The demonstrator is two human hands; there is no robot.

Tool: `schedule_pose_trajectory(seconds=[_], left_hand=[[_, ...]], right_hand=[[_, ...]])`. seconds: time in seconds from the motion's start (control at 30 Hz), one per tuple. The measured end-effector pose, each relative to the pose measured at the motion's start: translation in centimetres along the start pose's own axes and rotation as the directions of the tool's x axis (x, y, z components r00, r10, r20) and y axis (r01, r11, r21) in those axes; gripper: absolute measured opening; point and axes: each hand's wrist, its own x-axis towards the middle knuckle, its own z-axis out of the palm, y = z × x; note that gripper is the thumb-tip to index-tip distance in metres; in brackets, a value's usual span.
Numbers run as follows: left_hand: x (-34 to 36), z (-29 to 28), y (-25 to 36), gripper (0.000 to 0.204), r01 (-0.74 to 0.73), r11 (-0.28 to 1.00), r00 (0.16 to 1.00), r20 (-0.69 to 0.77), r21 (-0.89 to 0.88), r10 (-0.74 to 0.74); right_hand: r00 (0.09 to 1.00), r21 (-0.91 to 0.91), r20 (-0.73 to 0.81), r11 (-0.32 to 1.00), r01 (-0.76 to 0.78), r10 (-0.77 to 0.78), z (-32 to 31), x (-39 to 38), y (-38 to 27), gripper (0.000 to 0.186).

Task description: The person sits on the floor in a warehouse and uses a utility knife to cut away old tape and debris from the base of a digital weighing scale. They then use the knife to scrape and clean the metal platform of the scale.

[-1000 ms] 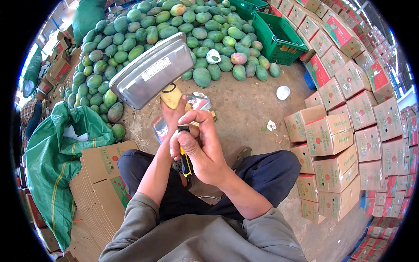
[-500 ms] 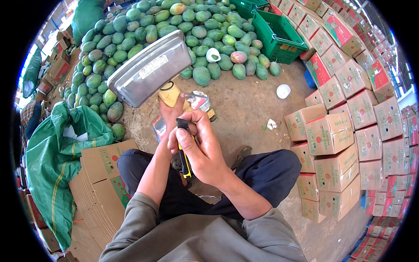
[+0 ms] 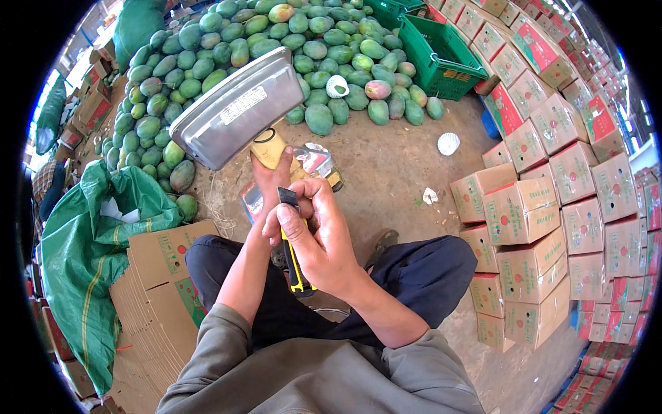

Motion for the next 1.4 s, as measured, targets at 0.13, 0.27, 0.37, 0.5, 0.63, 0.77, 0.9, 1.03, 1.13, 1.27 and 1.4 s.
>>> schedule_pose_trajectory(seconds=[0.13,0.27,0.37,0.5,0.63,0.77,0.9,1.03,1.13,1.27,1.4], left_hand=[[0.1,-0.1,-0.4,0.048,-0.009,1.000,1.000,-0.013,0.014,0.009],[0.1,0.0,-0.5,0.048,-0.012,1.000,1.000,-0.007,0.016,0.012],[0.0,0.1,-0.3,0.049,-0.022,1.000,1.000,0.006,0.017,0.022],[0.1,-0.3,-0.4,0.051,-0.029,0.998,1.000,0.001,0.064,0.029],[0.2,0.3,-1.5,0.043,-0.106,0.994,0.993,-0.059,0.009,0.106],[-0.4,0.9,-0.5,0.044,-0.158,0.983,0.987,-0.018,0.096,0.160],[-0.4,-1.1,-1.9,0.053,-0.029,0.996,1.000,0.002,0.084,0.029],[-0.8,0.3,-1.3,0.050,-0.108,0.994,0.994,0.029,0.001,0.108],[-0.7,0.0,-0.6,0.047,-0.088,0.993,0.992,0.092,0.080,0.081],[-2.0,-1.4,-0.6,0.043,0.010,0.990,0.998,0.065,0.139,-0.019],[-3.4,-1.9,-0.3,0.041,0.030,0.990,0.989,0.137,0.134,-0.048]], right_hand=[[1.000,0.033,-0.001,0.999,-0.014,0.014,0.1,0.0,-0.2,0.020],[1.000,0.020,-0.009,1.000,-0.017,0.018,0.0,-0.1,-0.2,0.020],[1.000,0.041,-0.019,0.999,-0.024,0.025,-0.1,0.0,-0.5,0.022],[0.997,0.131,-0.071,0.991,0.011,-0.001,-2.4,1.4,-1.0,0.045],[0.953,0.511,-0.055,0.829,-0.228,0.296,-6.8,-2.3,7.4,0.043],[0.763,0.701,-0.163,0.618,-0.357,0.626,-8.5,-6.9,10.9,0.028],[0.898,0.686,-0.135,0.693,-0.220,0.419,-6.8,-4.8,6.6,0.050],[0.851,0.563,-0.095,0.733,-0.382,0.516,-6.4,-9.1,10.2,0.043],[0.858,0.455,-0.128,0.798,-0.395,0.498,-5.6,-9.8,10.1,0.056],[0.953,0.295,-0.032,0.914,-0.279,0.301,-6.4,-9.8,9.8,0.058],[0.965,0.244,0.038,0.934,-0.260,0.259,-6.0,-10.1,8.1,0.055]])
